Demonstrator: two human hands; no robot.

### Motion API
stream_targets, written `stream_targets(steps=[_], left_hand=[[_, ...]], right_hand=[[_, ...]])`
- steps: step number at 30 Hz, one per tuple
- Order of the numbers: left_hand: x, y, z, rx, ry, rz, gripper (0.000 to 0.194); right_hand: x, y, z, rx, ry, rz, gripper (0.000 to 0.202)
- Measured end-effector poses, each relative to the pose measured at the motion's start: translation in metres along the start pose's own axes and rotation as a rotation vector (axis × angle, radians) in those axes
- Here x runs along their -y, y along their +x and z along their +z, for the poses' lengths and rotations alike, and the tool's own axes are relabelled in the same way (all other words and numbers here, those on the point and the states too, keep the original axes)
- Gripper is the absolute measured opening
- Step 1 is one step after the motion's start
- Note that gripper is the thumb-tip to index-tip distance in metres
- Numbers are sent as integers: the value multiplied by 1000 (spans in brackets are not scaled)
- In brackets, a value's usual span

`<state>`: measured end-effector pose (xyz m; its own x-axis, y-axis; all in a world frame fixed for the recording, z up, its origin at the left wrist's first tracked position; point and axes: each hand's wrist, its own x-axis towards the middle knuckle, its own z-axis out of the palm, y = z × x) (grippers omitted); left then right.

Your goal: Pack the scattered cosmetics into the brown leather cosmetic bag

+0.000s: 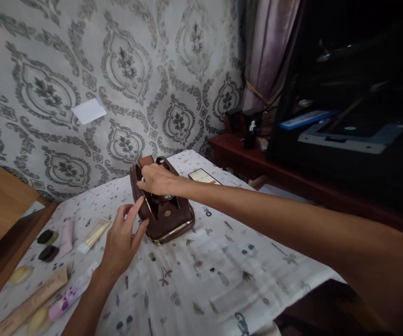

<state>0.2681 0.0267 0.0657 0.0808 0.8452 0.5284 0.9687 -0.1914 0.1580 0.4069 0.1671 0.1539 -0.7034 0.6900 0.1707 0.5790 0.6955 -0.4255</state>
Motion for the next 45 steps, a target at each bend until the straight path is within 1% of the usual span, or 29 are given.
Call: stream_targets(steps=[3, 7, 10, 14, 19, 25, 30, 37, 40, 45], left_hand=[[-1, 0, 0, 2, -2, 1, 52], [-1, 1, 1, -9, 6, 25, 54], [-1, 1, 1, -19, -3, 40, 53], [0, -1, 1, -17, -23, 17, 53], [0, -2, 0, -9, -21, 13, 52], [1, -1, 1, -15, -47, 12, 52], [2, -2, 1, -20, -69, 13, 51], [2, -1, 2, -33, -101, 14, 48], [2, 0, 2, -41, -105, 19, 47], [1, 0, 1, -40, -108, 12, 48]], right_hand=[[0, 1, 2, 3, -6, 0, 34], [0, 0, 0, -17, -20, 36, 27], [0, -2, -3, 4, 29, 77, 24], [-1, -3, -2, 19, 99, 174, 23], [-2, -1, 4, 42, 92, 198, 25], [5, -3, 8, 64, 54, 175, 31], [10, -5, 15, 95, 22, 139, 26], [14, -1, 22, 67, -49, 81, 29], [12, 4, 24, 72, -64, 37, 30], [-1, 11, 31, 124, -55, -39, 30]])
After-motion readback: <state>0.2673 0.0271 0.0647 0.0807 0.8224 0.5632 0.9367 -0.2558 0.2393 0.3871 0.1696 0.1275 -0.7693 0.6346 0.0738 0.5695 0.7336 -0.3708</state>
